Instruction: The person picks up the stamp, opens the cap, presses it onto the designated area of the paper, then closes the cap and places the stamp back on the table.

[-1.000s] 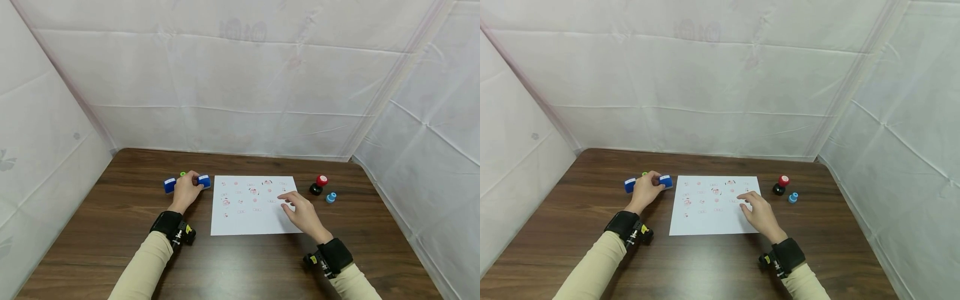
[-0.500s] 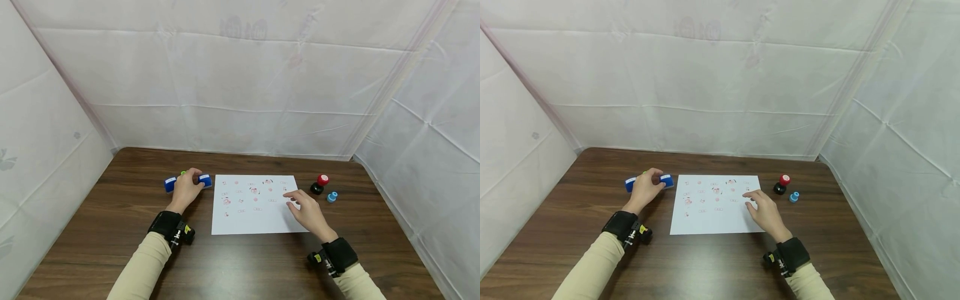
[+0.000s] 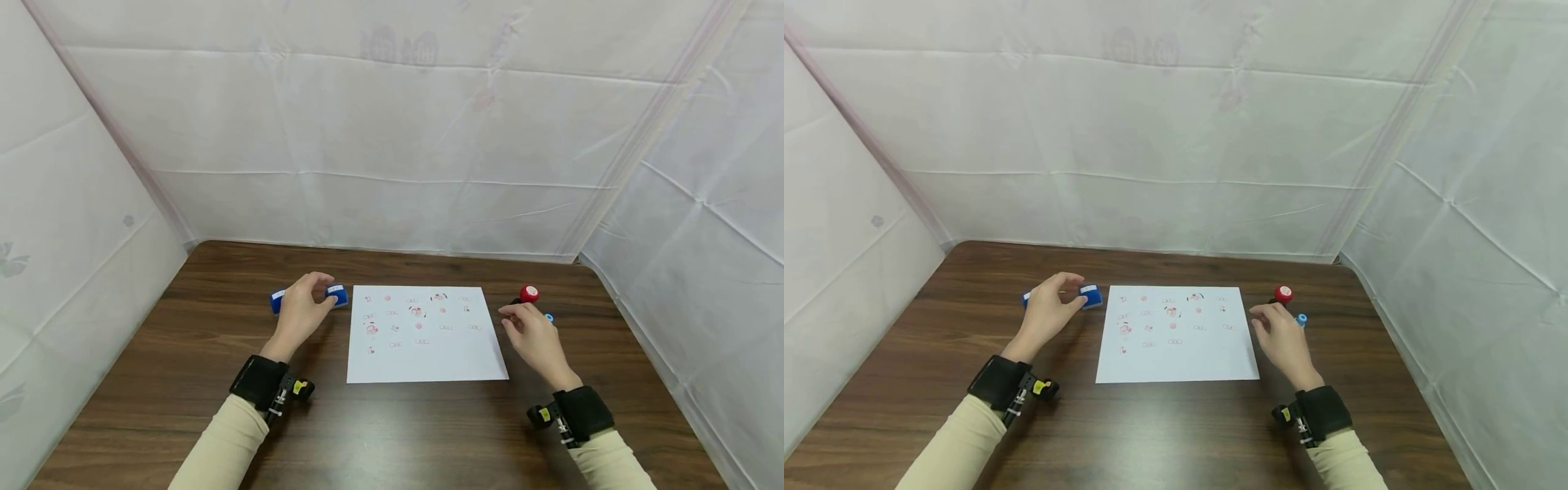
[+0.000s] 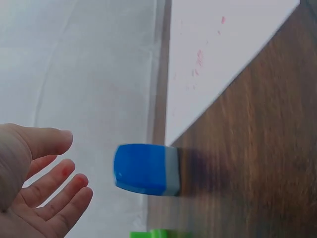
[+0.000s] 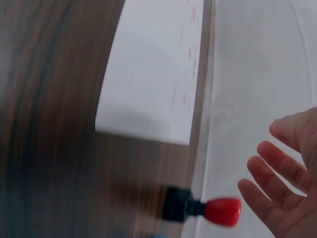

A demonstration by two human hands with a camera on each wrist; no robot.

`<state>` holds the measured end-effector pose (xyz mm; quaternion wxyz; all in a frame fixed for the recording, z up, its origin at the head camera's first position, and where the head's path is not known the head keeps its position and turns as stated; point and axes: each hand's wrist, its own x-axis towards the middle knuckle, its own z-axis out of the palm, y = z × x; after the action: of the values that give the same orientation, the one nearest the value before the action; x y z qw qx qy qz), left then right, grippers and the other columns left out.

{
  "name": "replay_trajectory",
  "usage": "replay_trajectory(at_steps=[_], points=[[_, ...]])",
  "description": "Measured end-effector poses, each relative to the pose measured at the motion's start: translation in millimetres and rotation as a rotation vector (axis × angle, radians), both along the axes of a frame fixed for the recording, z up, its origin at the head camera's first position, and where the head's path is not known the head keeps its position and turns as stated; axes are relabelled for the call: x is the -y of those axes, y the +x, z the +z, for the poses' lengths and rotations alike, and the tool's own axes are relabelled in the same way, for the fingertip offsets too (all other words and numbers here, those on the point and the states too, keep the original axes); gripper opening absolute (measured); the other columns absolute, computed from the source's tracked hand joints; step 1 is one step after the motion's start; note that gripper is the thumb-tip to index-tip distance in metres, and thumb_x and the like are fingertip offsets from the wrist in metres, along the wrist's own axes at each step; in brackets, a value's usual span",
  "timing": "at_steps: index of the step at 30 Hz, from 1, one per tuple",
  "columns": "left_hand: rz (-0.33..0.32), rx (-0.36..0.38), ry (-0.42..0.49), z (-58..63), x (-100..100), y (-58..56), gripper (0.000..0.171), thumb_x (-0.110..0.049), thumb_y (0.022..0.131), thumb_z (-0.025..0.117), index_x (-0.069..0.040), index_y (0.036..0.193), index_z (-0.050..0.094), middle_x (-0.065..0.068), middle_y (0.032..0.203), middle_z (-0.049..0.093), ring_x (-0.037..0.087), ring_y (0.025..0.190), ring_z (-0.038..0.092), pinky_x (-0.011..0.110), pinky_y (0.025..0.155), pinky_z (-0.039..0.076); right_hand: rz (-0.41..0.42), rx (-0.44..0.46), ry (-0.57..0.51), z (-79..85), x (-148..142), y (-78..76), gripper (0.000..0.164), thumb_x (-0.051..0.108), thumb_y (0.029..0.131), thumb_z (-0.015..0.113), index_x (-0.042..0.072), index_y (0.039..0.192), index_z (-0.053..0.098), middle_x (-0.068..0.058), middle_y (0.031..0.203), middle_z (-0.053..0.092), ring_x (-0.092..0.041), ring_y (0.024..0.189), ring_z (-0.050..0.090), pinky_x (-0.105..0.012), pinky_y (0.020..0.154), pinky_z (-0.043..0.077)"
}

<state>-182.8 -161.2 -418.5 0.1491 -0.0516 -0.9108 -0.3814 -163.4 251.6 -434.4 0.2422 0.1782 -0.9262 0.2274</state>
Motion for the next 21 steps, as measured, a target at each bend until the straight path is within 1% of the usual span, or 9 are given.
replay_trajectory(at_steps=[2, 6, 10, 16, 21], points=[[-0.012, -0.018, 0.002, 3.1, -2.0, 4.9, 0.032, -0.012, 0.082, 0.069, -0.008, 0.111, 0.058, 0.013, 0.107, 0.062, 0.028, 0.097, 0.06, 0.041, 0.082, 0.052, -0.03, -0.011, -0.002, 0.5, -8.1, -1.1, 0.017, 0.004, 0.079, 0.069, 0.005, 0.096, 0.066, -0.01, 0.088, 0.061, -0.021, 0.074, 0.061, -0.037, 0.056, 0.051], [-0.042, -0.046, 0.011, 7.3, -5.5, 14.5, 0.032, -0.012, 0.082, 0.07, -0.007, 0.111, 0.059, 0.015, 0.107, 0.063, 0.028, 0.095, 0.062, 0.042, 0.08, 0.053, -0.092, -0.053, 0.015, -1.0, -22.3, -3.3, 0.015, 0.002, 0.078, 0.068, 0.003, 0.093, 0.066, -0.014, 0.085, 0.06, -0.026, 0.069, 0.06, -0.04, 0.05, 0.047], [-0.066, -0.071, 0.019, 8.4, -7.9, 22.9, 0.032, -0.012, 0.08, 0.071, -0.006, 0.109, 0.059, 0.014, 0.106, 0.063, 0.027, 0.094, 0.063, 0.041, 0.077, 0.054, -0.143, -0.079, 0.048, -2.9, -34.0, -4.0, 0.015, 0.001, 0.077, 0.068, 0.0, 0.092, 0.065, -0.018, 0.083, 0.06, -0.031, 0.066, 0.059, -0.043, 0.048, 0.047], [-0.075, -0.088, 0.037, 6.7, -10.7, 32.5, 0.032, -0.01, 0.079, 0.072, -0.005, 0.108, 0.06, 0.012, 0.105, 0.064, 0.026, 0.092, 0.063, 0.039, 0.076, 0.055, -0.22, -0.07, 0.074, -5.8, -48.9, -7.1, 0.015, -0.001, 0.075, 0.068, -0.001, 0.09, 0.065, -0.022, 0.082, 0.059, -0.033, 0.061, 0.055, -0.047, 0.046, 0.043], [-0.077, -0.095, 0.051, 6.3, -15.0, 38.4, 0.03, -0.009, 0.078, 0.072, -0.005, 0.106, 0.061, 0.01, 0.104, 0.064, 0.023, 0.09, 0.062, 0.037, 0.076, 0.055, -0.253, -0.027, 0.099, -8.5, -57.1, -13.1, 0.018, -0.002, 0.073, 0.069, -0.001, 0.091, 0.065, -0.025, 0.083, 0.057, -0.039, 0.065, 0.055, -0.052, 0.051, 0.044]])
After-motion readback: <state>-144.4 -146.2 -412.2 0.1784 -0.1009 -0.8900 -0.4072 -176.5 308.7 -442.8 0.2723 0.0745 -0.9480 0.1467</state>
